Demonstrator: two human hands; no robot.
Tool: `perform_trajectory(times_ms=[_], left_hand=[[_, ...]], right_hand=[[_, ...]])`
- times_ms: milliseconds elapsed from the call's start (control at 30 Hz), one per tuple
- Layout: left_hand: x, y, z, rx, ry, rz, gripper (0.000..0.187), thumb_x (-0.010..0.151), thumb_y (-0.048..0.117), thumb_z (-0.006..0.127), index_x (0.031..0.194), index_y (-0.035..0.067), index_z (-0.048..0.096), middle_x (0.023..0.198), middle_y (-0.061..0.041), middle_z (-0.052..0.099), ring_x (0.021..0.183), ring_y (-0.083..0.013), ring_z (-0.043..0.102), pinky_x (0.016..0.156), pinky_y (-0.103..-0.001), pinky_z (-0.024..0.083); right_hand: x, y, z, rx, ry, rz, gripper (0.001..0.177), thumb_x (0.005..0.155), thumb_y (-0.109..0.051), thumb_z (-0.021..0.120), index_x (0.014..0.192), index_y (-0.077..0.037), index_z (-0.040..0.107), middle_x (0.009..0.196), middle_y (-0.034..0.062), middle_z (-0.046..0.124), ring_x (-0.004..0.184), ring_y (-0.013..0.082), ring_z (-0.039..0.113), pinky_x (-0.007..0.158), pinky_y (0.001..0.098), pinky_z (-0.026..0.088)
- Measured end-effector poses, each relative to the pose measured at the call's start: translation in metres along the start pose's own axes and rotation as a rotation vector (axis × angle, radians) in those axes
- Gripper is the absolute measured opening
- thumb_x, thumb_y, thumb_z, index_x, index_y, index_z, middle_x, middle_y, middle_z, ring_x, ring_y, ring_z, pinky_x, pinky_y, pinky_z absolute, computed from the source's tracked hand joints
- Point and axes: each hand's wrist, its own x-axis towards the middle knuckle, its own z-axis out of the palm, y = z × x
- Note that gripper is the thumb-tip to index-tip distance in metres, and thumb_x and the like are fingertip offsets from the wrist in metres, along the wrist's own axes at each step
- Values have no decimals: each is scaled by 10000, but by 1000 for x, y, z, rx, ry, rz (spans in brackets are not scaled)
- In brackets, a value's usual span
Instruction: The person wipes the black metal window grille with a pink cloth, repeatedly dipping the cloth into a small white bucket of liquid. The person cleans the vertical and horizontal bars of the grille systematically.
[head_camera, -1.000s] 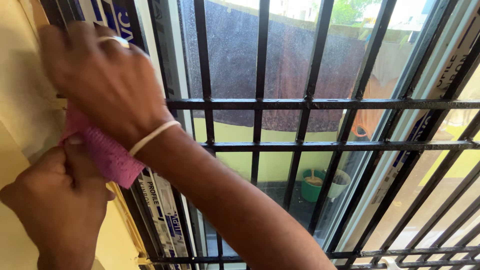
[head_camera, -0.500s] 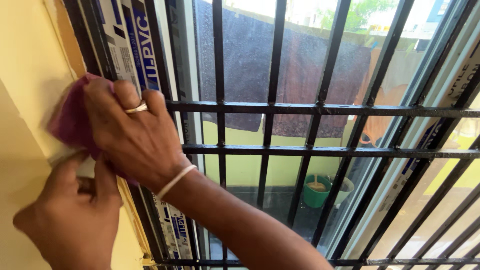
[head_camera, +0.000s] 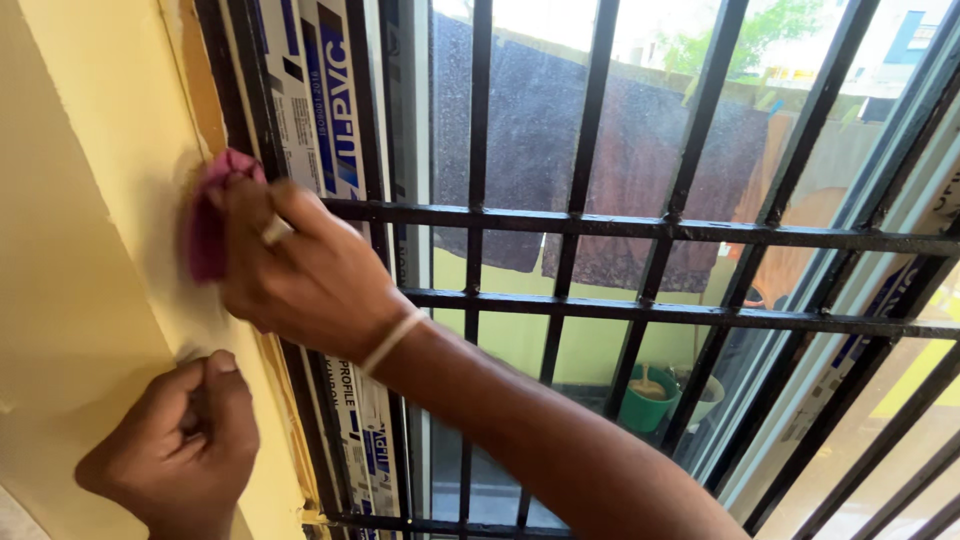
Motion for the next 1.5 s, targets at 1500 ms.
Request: perform_trajectory(times_ms=[1500], left_hand=[[-35, -58, 14, -59, 191, 189, 141, 1027, 64, 679, 908, -2, 716, 729, -62, 689, 550, -67, 632, 511, -180, 453]], right_hand=[[-82, 21, -39, 263, 81, 138, 151, 1028, -227, 736, 1094, -95, 770, 1096, 27, 775, 933, 100, 527, 719, 266, 397]])
